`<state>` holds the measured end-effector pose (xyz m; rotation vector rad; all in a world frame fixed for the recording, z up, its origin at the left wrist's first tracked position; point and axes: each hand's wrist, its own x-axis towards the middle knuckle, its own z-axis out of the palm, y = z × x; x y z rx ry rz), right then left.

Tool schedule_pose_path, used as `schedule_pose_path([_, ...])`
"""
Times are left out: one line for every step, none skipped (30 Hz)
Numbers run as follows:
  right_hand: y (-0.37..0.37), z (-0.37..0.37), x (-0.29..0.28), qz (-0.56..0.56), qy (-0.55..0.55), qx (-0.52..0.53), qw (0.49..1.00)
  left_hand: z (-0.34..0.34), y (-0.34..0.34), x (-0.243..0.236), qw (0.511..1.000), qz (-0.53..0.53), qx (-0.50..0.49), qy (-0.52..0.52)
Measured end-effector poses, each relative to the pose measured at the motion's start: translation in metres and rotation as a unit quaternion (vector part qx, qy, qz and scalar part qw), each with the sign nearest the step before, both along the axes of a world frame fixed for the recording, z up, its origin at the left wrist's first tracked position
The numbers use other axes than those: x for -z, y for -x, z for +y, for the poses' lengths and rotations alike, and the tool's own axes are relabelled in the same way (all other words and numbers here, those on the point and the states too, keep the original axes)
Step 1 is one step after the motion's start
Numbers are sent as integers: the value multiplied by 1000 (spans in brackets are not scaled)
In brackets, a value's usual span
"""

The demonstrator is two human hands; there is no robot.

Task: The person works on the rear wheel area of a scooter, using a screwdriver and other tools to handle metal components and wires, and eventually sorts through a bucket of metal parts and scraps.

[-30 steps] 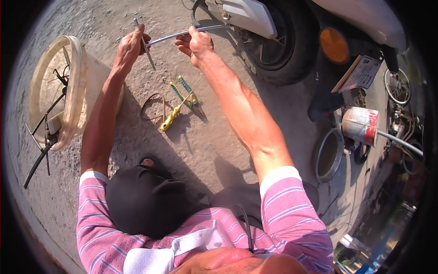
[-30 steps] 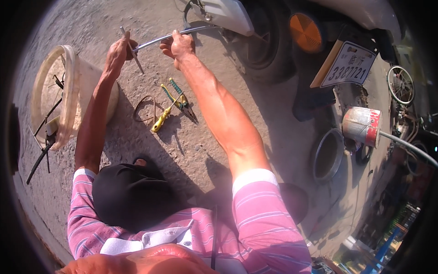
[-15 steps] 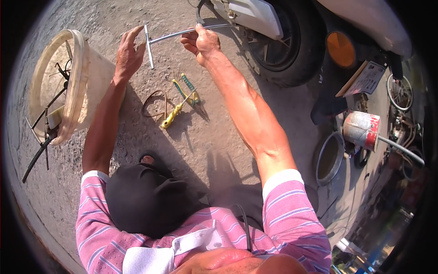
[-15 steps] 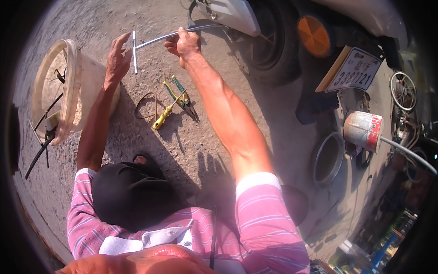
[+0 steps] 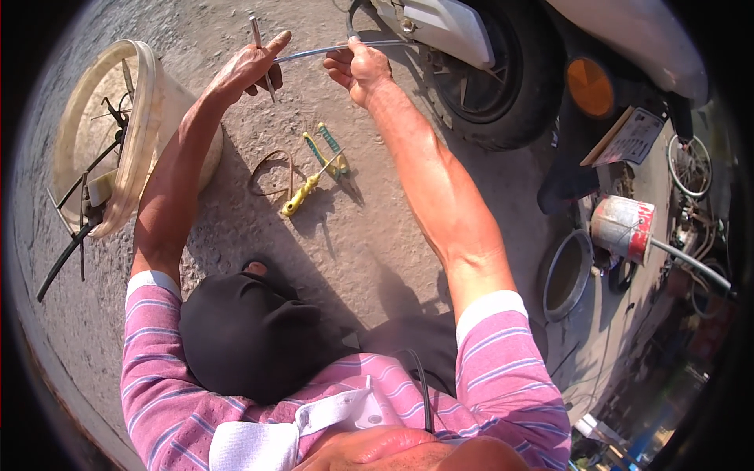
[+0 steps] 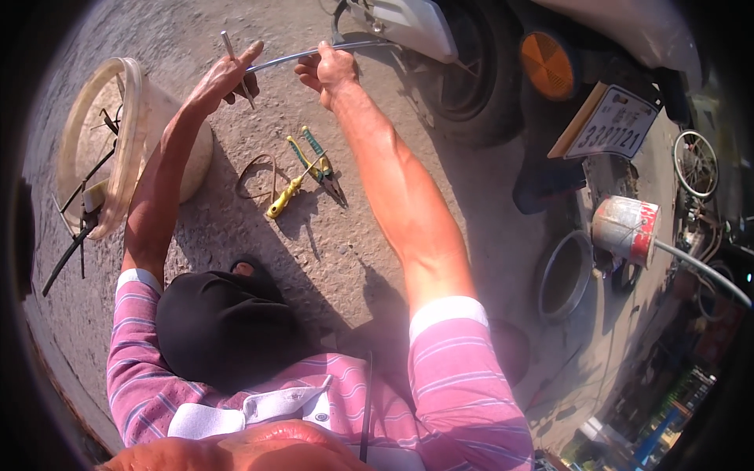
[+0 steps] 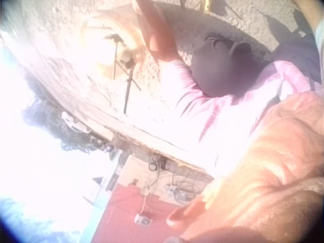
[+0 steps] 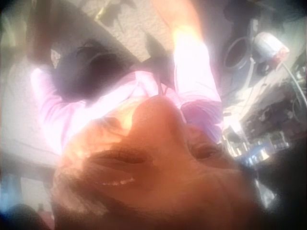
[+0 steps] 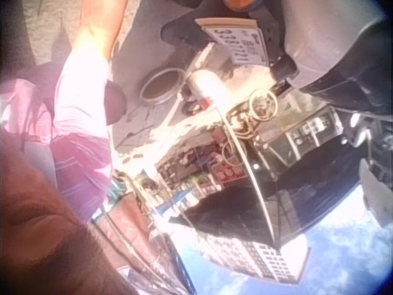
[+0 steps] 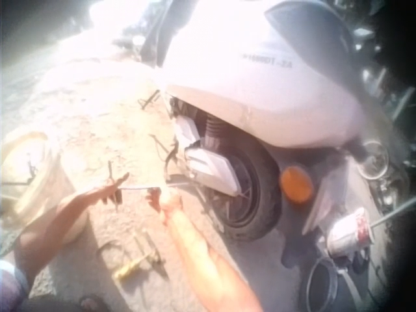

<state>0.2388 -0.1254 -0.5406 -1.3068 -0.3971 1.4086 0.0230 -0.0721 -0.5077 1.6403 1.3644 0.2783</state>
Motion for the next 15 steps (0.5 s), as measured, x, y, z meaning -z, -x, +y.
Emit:
schedule_pose_path([19,9,-14,17,-16,-18,1000,5,22,-15,1000,-3,-29,-5])
schedule_pose_path([27,12,-20,22,-13,-26,999,7,32,-15,999,-18,-48,-1])
schedule_pose_path([33,15,-25,26,-8,-34,999,8,45,-11,996,-38,-58,-56])
schedule_pose_path([34,13,-21,21,3,-38,999,-1,51,-2,984,-70,-63,-150])
schedule_pose_path([33,13,-18,22,4,-39,999,-6,55,5,963,-102,-67,-242])
schedule_pose_path([31,13,-15,15,-4,-38,999,-4,57,11,963,-101,-69,-240])
schedule_pose_path([29,10,-12,10,-11,-41,999,-7,54,11,962,-140,-86,-220])
schedule_pose_path([27,8,-10,10,-17,-38,999,-10,51,11,958,-179,-103,-200])
schedule_pose_path([26,5,-8,9,-21,-38,999,-10,50,9,962,-175,-101,-186])
schedule_pose_path([26,6,-11,12,-25,-44,999,-5,50,4,964,-183,-109,-157])
schedule_pose_path([27,7,-11,16,-27,-49,998,2,51,0,967,-191,-116,-125])
schedule_pose_path([29,8,-12,18,-27,-53,998,12,47,-5,966,-195,-167,-32])
schedule_pose_path([27,8,-13,30,-33,-43,998,20,38,-9,954,-201,-213,63])
schedule_pose_path([25,8,-15,43,-39,-32,998,18,32,-14,947,-209,-221,106])
schedule_pose_path([27,10,-16,42,-39,-32,998,22,32,-14,947,-210,-220,106])
